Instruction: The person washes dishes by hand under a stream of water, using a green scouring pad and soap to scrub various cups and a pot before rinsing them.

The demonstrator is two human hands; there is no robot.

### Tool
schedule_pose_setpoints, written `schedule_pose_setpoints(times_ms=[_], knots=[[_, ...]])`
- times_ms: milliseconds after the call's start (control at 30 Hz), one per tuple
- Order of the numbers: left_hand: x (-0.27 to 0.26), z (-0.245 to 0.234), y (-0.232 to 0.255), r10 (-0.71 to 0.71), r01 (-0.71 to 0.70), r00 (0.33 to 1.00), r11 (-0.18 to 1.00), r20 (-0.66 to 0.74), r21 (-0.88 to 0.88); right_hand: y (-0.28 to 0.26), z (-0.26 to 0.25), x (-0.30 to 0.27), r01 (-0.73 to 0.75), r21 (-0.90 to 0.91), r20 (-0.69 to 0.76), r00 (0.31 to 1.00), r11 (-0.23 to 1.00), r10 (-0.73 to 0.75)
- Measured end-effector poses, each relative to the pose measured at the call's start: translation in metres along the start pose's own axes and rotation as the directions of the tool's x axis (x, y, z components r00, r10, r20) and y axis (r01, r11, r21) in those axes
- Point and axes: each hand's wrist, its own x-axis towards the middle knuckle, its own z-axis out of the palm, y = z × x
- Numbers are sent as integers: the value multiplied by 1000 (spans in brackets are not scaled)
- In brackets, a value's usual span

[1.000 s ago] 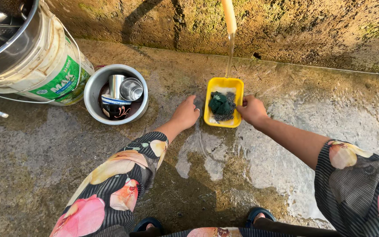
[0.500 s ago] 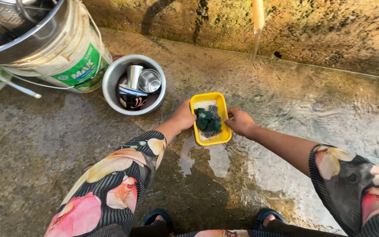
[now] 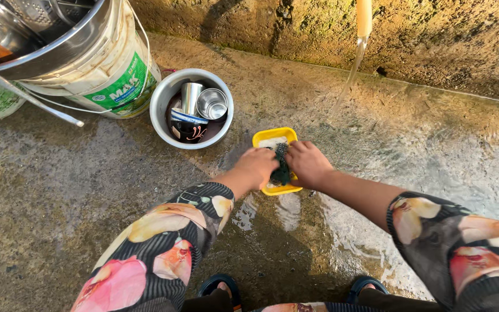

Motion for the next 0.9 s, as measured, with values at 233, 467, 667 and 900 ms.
schedule_pose_setpoints(times_ms=[233,467,667,900], knots=[[4,15,2,43,-72,982,986,185,153,-1,32,16,97,-231,-281,946,968,-162],[5,17,-8,23,-51,978,990,207,130,35,-3,12,272,-312,-187,922,910,-340],[0,8,-12,16,-35,951,998,310,56,87,-30,-8,300,-195,-431,829,934,-357],[1,15,-23,-14,15,997,1000,77,-9,87,-25,-14,64,170,-415,910,983,12]])
